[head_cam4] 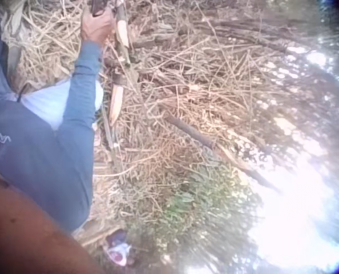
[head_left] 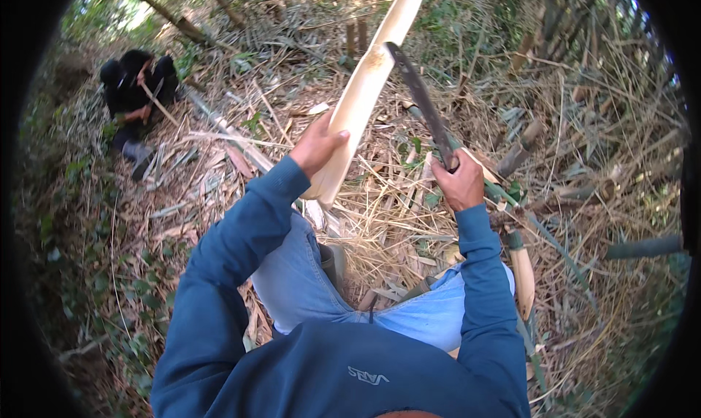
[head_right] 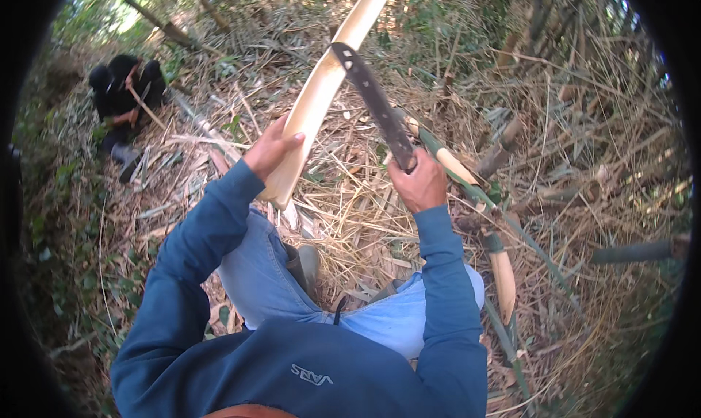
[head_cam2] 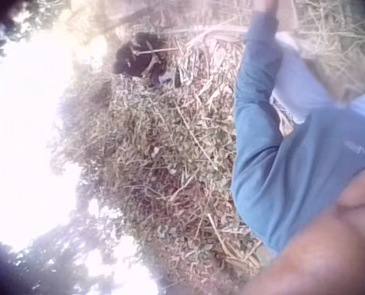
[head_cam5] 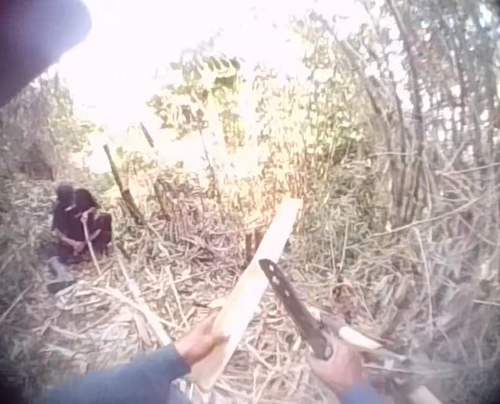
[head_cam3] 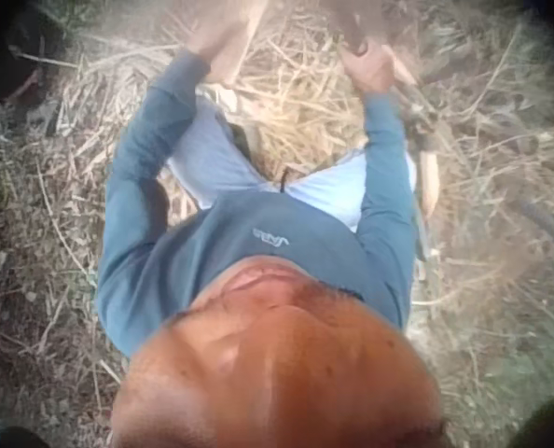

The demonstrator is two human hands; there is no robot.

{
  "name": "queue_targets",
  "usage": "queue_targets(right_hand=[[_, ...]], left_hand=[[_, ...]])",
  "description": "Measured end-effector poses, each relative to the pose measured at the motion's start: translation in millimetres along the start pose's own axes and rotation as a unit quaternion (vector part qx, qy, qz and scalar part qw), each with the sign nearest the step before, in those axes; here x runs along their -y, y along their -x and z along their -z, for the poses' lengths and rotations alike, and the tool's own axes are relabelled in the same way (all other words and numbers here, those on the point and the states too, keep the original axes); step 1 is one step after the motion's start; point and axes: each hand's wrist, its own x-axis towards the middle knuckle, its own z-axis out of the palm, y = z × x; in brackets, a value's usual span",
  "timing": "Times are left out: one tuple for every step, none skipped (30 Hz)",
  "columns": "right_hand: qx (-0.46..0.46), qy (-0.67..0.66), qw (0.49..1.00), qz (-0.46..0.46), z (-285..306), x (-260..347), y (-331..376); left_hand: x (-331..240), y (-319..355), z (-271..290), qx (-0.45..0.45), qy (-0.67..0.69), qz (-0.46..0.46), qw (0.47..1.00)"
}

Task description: The person uses a machete to split a long bamboo stalk into thinner strips. They hold the bamboo with one hand and repeatedly strike it with the machete to separate the layers.

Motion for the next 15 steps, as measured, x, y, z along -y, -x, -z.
queue_targets(right_hand=[[0.001, -0.018, 1.0, 0.011, 2, 1, 1], [-0.006, 0.011, 1.0, 0.023, 5, 1, 5], [-0.01, 0.039, 0.999, 0.035, 6, 1, 7], [-0.015, 0.046, 0.997, 0.053, 5, -3, 7], [-0.018, 0.06, 0.995, 0.073, 5, -9, 7], [-0.028, 0.08, 0.993, 0.086, 4, -12, 10], [-0.04, 0.108, 0.99, 0.082, 6, -12, 12], [-0.045, 0.13, 0.987, 0.078, 7, -14, 12], [-0.049, 0.15, 0.985, 0.074, 12, -21, 13], [-0.073, 0.153, 0.983, 0.069, 17, -26, 12], [-0.095, 0.149, 0.982, 0.064, 19, -29, 11], [-0.115, 0.146, 0.981, 0.06, 22, -31, 9], [-0.125, 0.139, 0.982, 0.018, 29, -32, 8], [-0.133, 0.13, 0.982, -0.021, 39, -33, 5], [-0.142, 0.122, 0.981, -0.059, 47, -33, 4]], left_hand=[[15, 0, 1, 0.016, -0.017, -0.068, 0.997], [23, 4, -3, 0.032, -0.011, -0.065, 0.997], [29, 9, -8, 0.048, -0.006, -0.062, 0.997], [29, 19, -18, 0.052, -0.025, -0.06, 0.997], [30, 28, -31, 0.057, -0.037, -0.06, 0.996], [37, 33, -36, 0.056, -0.062, -0.067, 0.994], [40, 36, -38, 0.071, -0.057, -0.079, 0.993], [39, 37, -41, 0.083, -0.044, -0.092, 0.991], [39, 37, -47, 0.094, -0.03, -0.103, 0.99], [47, 35, -46, 0.081, -0.068, -0.131, 0.986], [58, 34, -45, 0.064, -0.109, -0.155, 0.98], [67, 32, -44, 0.046, -0.149, -0.18, 0.971], [62, 32, -47, 0.064, -0.165, -0.171, 0.969], [52, 35, -49, 0.079, -0.181, -0.163, 0.967], [46, 36, -51, 0.093, -0.197, -0.154, 0.964]])
